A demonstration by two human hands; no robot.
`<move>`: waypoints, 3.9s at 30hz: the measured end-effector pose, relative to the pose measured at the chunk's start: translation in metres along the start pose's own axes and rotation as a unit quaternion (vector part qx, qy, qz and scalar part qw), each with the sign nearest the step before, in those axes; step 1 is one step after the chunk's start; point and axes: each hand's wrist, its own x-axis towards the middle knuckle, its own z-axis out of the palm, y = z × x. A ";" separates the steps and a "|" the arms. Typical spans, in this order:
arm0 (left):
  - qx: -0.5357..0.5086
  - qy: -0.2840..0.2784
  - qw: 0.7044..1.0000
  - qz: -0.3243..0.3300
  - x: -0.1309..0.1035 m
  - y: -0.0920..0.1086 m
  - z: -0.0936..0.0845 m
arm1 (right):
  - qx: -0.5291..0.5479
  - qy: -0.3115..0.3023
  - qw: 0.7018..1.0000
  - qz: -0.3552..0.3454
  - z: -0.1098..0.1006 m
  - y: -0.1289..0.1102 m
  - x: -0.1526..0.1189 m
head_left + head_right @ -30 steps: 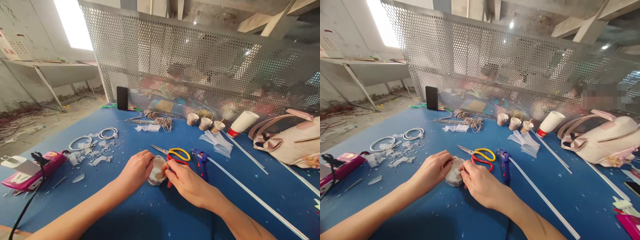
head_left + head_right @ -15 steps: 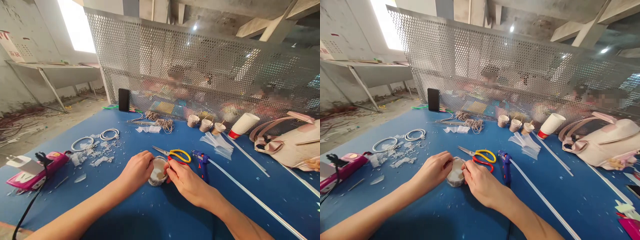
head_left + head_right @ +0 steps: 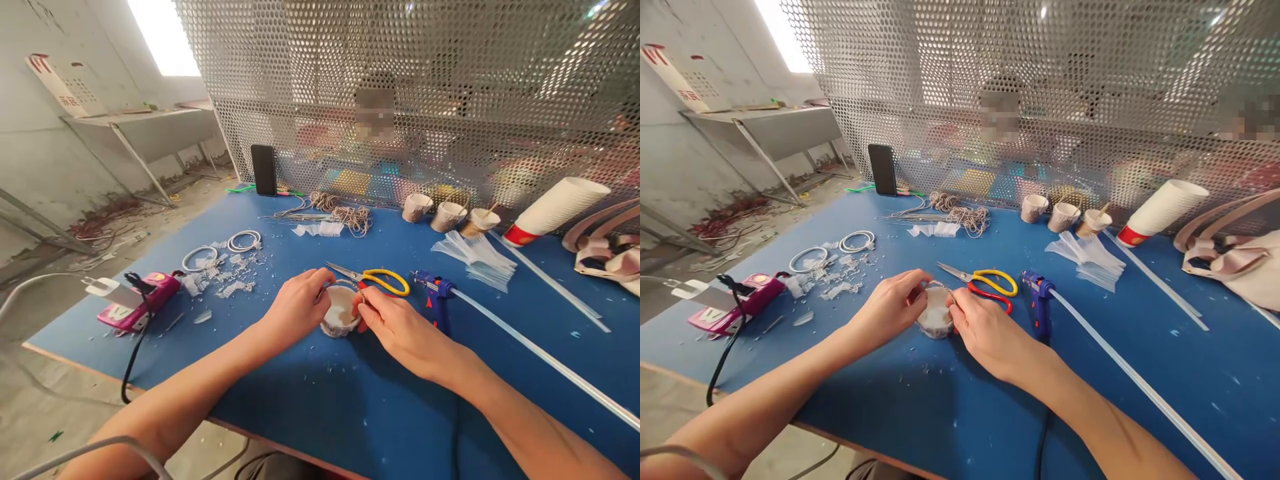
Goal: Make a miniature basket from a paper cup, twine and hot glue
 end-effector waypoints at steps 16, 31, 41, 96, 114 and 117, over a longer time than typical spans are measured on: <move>-0.059 -0.017 0.998 -0.011 0.005 -0.004 -0.006 | -0.059 0.014 0.996 -0.061 0.000 0.008 0.004; -0.044 -0.031 0.998 -0.041 0.007 -0.003 -0.011 | -0.076 0.051 0.989 -0.116 0.005 0.013 0.009; -0.076 -0.072 0.993 -0.057 0.010 -0.004 -0.019 | -0.099 0.046 0.987 -0.116 0.004 0.011 0.009; -0.120 -0.059 0.991 -0.023 -0.052 0.020 0.032 | -0.122 0.125 0.983 -0.062 -0.002 0.008 -0.025; -0.148 -0.113 0.982 0.031 -0.053 0.018 0.023 | -0.161 0.180 0.963 -0.119 0.001 0.013 -0.028; -0.160 -0.147 0.976 0.001 -0.036 0.019 0.007 | -0.157 0.175 0.965 -0.116 0.001 0.014 -0.028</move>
